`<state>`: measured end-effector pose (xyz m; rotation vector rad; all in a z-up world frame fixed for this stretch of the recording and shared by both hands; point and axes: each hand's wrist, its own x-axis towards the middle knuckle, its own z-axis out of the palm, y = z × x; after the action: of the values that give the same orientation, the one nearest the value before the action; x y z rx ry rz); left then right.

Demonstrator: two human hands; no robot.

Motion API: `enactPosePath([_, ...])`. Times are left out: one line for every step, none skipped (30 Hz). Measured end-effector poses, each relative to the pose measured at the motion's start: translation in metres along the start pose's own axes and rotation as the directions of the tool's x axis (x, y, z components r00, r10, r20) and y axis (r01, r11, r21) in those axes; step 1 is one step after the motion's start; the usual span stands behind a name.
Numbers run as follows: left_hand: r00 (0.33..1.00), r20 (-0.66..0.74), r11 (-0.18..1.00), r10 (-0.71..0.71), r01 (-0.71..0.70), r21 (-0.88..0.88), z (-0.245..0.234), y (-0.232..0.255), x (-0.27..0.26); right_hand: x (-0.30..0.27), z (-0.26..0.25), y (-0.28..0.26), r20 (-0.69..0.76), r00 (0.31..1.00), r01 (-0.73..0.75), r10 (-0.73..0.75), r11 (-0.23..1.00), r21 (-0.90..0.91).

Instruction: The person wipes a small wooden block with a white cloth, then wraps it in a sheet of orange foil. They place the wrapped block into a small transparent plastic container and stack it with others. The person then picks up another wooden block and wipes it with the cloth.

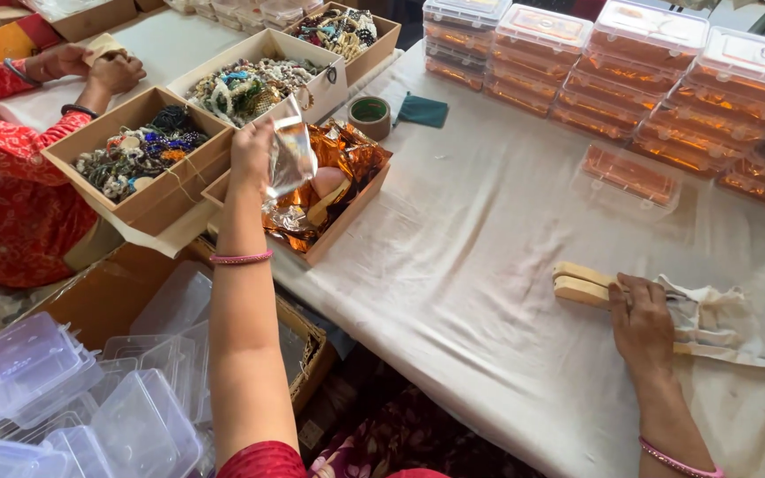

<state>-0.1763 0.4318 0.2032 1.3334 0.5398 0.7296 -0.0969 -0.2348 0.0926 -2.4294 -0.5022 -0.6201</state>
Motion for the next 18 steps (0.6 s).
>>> enactPosePath([1.0, 0.001, 1.0, 0.002, -0.002, 0.0, 0.009, 0.003, 0.0, 0.001, 0.002, 0.002, -0.003, 1.0, 0.0, 0.0, 1.0, 0.001])
enactPosePath([0.901, 0.0, 0.877, 0.434, -0.422, 0.228, 0.018, 0.007, 0.0, 0.002, 0.004, 0.004, -0.013, 1.0, 0.016, -0.016, 1.0, 0.022])
enactPosePath([0.632, 0.103, 0.542, 0.768, -0.727, 0.422, 0.027, 0.008, -0.002, 0.001, 0.005, 0.007, -0.023, 0.999, 0.032, -0.031, 0.999, 0.041])
enactPosePath([0.632, 0.103, 0.542, 0.768, -0.727, 0.421, 0.052, 0.015, -0.014, 0.004, 0.006, 0.003, -0.023, 0.999, 0.032, -0.031, 0.999, 0.04])
enactPosePath([0.752, 0.148, 0.655, 0.643, -0.639, 0.404, 0.078, 0.021, -0.027, 0.005, 0.005, 0.0, -0.044, 0.993, 0.109, -0.109, 0.994, -0.012])
enactPosePath([0.843, 0.201, 0.745, 0.499, -0.536, 0.397, 0.104, 0.028, -0.039, 0.006, 0.005, -0.003, -0.06, 0.98, 0.183, -0.187, 0.981, -0.065])
enactPosePath([0.843, 0.21, 0.748, 0.495, -0.536, 0.392, 0.126, 0.025, -0.062, 0.007, 0.002, -0.01, -0.061, 0.982, 0.174, -0.178, 0.982, -0.072])
enactPosePath([0.79, 0.364, 0.675, 0.493, -0.611, 0.413, 0.149, 0.022, -0.086, 0.008, -0.001, -0.016, -0.026, 0.965, 0.251, -0.261, 0.948, -0.198])
enactPosePath([0.716, 0.518, 0.599, 0.469, -0.688, 0.409, 0.175, 0.018, -0.11, 0.007, -0.006, -0.02, 0.019, 0.944, 0.316, -0.328, 0.892, -0.323])
enactPosePath([0.707, 0.533, 0.603, 0.464, -0.693, 0.395, 0.194, -0.012, -0.111, 0.007, -0.002, -0.018, 0.016, 0.95, 0.298, -0.311, 0.893, -0.336])
enactPosePath([0.588, 0.707, 0.757, 0.392, -0.643, 0.115, 0.218, -0.042, -0.113, 0.005, -0.001, -0.013, 0.018, 0.972, 0.232, -0.236, 0.936, -0.263])
enactPosePath([0.413, 0.839, 0.87, 0.355, -0.474, -0.135, 0.243, -0.073, -0.116, 0.003, 0.0, -0.008, 0.022, 0.987, 0.161, -0.16, 0.969, -0.188])
enactPosePath([0.383, 0.854, 0.874, 0.352, -0.46, -0.154, 0.258, -0.069, -0.139, 0.003, 0.001, -0.006, 0.01, 0.992, 0.128, -0.129, 0.969, -0.211])
enactPosePath([0.393, 0.902, 0.981, 0.18, -0.134, -0.137, 0.272, -0.066, -0.162, 0.003, 0.001, -0.004, 0.024, 0.999, 0.044, -0.039, 0.971, -0.233])
enactPosePath([0.338, 0.941, 0.976, 0.004, 0.203, -0.077, 0.285, -0.062, -0.185, 0.004, 0.001, -0.001, 0.034, 0.998, -0.041, 0.051, 0.966, -0.255])
enactPosePath([0.3, 0.954, 0.974, 0.003, 0.215, -0.071, 0.297, -0.065, -0.199, 0.003, 0.002, 0.005, 0.017, 0.997, -0.074, 0.082, 0.958, -0.276])
enactPosePath([0.291, 0.955, 0.918, -0.063, 0.393, -0.059, 0.308, -0.066, -0.212, 0.004, 0.003, 0.01, -0.018, 0.989, -0.145, 0.145, 0.955, -0.259])
enactPosePath([0.269, 0.954, 0.829, -0.132, 0.557, -0.042, 0.318, -0.067, -0.225, 0.006, 0.004, 0.016, -0.054, 0.977, -0.214, 0.207, 0.947, -0.238])
